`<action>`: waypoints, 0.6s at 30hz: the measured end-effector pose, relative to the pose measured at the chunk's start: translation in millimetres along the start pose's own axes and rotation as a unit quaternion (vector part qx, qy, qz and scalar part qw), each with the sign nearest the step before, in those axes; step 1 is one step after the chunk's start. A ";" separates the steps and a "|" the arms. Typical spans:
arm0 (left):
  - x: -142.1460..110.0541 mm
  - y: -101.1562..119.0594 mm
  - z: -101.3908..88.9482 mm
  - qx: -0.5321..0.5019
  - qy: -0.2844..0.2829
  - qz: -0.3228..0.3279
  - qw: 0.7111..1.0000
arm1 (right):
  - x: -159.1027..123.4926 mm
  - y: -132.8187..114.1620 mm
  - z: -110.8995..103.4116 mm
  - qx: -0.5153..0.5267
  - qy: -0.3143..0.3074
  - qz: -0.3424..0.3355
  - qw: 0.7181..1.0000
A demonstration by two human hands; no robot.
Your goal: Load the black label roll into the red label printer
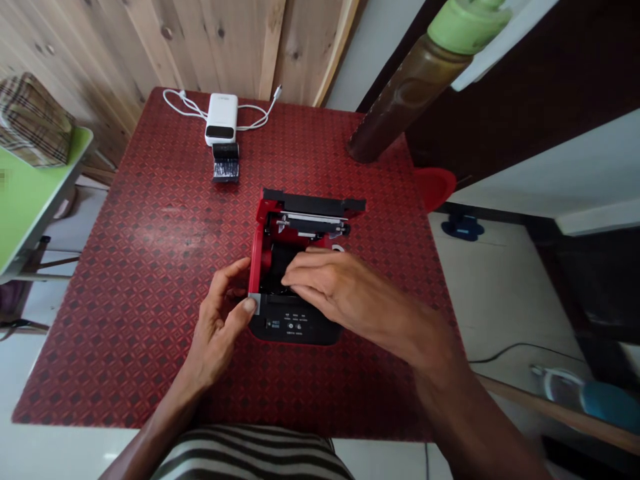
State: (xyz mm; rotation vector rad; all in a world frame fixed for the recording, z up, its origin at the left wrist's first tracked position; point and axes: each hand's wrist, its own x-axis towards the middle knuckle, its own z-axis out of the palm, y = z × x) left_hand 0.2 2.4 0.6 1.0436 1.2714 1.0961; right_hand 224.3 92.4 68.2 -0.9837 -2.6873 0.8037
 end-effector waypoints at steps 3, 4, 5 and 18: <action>-0.8 4.5 -1.8 -0.008 -0.010 -0.013 1.000 | -12.4 -4.2 7.2 0.015 0.082 0.009 0.997; 0.0 7.7 -2.7 -0.003 -0.009 -0.017 1.000 | -16.3 -6.1 10.1 0.015 0.109 0.011 0.994; 2.0 11.8 -3.6 0.006 -0.004 -0.017 1.000 | -19.8 -8.1 13.0 0.013 0.134 0.012 0.991; 100.1 56.0 15.5 0.020 0.005 0.161 0.987 | -40.0 -27.9 30.7 -0.096 0.254 0.005 0.963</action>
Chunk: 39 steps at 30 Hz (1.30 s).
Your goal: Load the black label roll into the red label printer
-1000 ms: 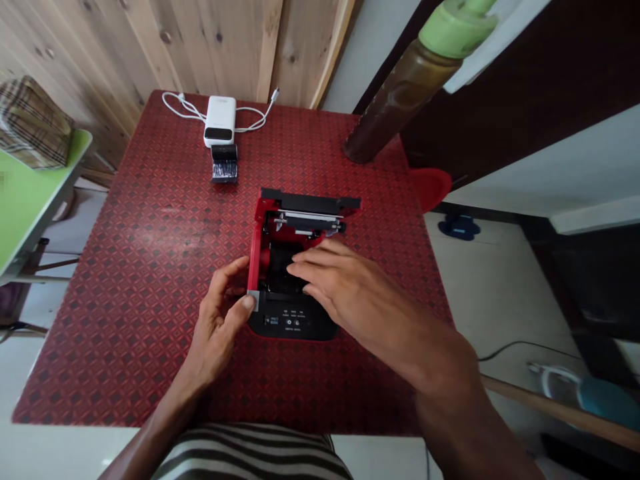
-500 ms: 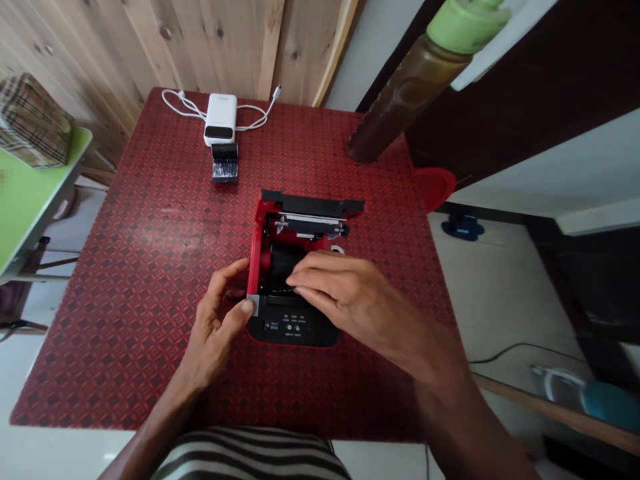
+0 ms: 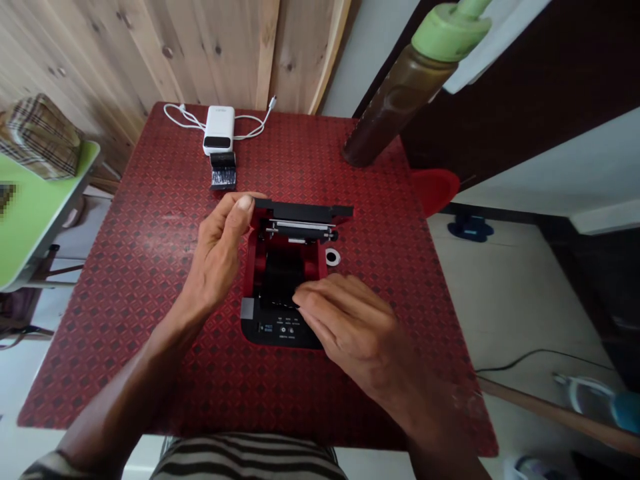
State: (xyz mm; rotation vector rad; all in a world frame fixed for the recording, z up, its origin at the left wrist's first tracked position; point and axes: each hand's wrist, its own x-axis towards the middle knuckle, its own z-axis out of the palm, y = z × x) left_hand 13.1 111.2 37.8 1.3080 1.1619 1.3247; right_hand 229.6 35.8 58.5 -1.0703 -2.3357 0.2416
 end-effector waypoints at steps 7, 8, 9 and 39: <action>-10.1 5.3 0.8 -0.013 0.019 -0.016 1.000 | -6.0 -8.9 -1.8 -0.011 0.010 0.007 1.000; -13.0 6.4 0.1 -0.011 0.018 -0.018 1.000 | -6.9 -10.5 -2.6 -0.020 0.014 0.004 1.000; -16.7 7.2 -0.5 -0.008 0.018 -0.023 1.000 | -7.8 -12.2 -3.7 -0.031 0.017 0.002 0.999; -81.7 -17.4 -11.4 -0.067 -0.029 -0.177 0.981 | -26.3 -20.9 3.7 0.003 0.052 0.077 0.996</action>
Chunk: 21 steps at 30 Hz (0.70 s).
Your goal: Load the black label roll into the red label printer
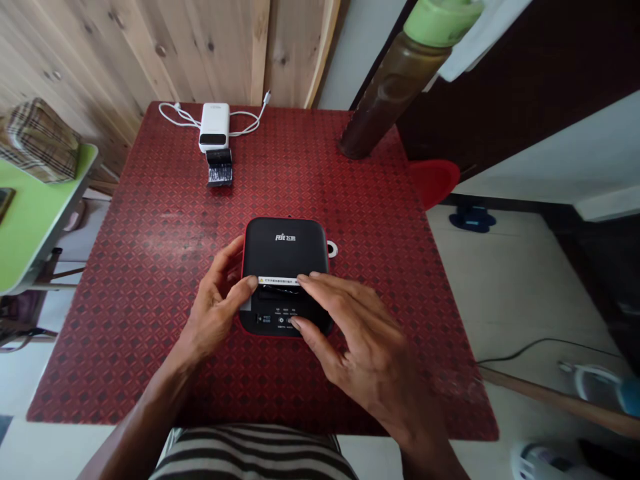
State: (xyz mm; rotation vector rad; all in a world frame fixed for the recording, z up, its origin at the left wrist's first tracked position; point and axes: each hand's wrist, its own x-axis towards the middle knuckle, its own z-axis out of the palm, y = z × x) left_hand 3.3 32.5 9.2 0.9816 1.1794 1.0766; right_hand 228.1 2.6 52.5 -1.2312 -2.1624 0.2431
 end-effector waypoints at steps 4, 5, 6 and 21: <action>-12.8 -8.2 -6.2 -0.032 0.018 -0.017 0.999 | -17.8 0.5 1.9 0.032 0.065 0.049 0.996; -16.7 -9.8 -7.7 -0.037 0.018 -0.017 0.999 | -24.7 0.2 4.5 0.034 0.084 0.077 0.993; -20.3 -11.0 -8.9 -0.038 0.015 -0.018 0.999 | -32.1 -0.3 8.4 0.034 0.099 0.107 0.989; -26.2 -15.0 -10.9 -0.028 0.010 -0.012 0.999 | -75.2 -8.5 80.8 0.077 0.118 0.224 0.964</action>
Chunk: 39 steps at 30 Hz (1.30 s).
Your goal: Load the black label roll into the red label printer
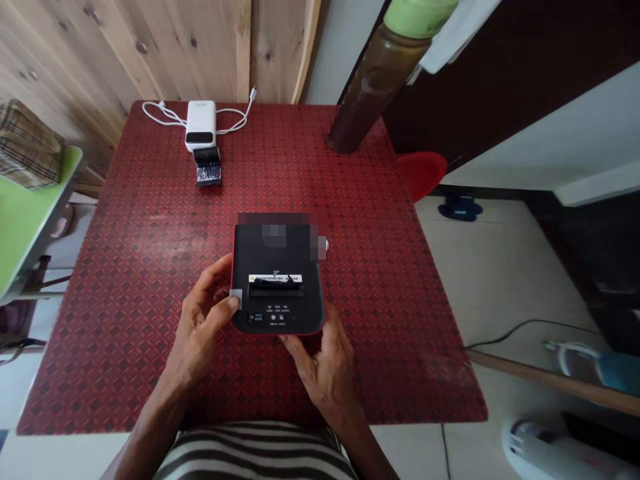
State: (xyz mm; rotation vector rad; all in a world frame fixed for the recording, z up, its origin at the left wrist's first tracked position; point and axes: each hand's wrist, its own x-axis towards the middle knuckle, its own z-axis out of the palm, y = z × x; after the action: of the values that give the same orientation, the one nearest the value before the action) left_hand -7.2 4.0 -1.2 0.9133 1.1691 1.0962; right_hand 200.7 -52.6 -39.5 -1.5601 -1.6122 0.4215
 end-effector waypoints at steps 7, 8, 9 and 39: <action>-0.7 5.2 8.8 0.002 0.033 -0.003 0.999 | 0.5 -0.6 -0.4 0.012 -0.007 -0.002 1.000; -1.1 5.4 9.3 0.001 0.034 -0.003 0.999 | 0.2 -0.7 0.3 0.015 -0.005 -0.001 1.000; -1.2 5.4 9.6 0.000 0.035 -0.001 0.999 | -0.2 -0.7 0.9 0.016 -0.003 0.000 1.000; 0.8 0.0 6.3 0.001 -0.010 0.029 1.000 | 149.9 -41.6 -17.1 -0.175 -0.249 -0.195 0.933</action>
State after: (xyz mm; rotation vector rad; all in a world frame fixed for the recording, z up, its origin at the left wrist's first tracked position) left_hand -1.0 4.9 -0.3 0.9619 1.1336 1.1299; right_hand 203.8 75.7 50.2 -1.3928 -2.4462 0.3371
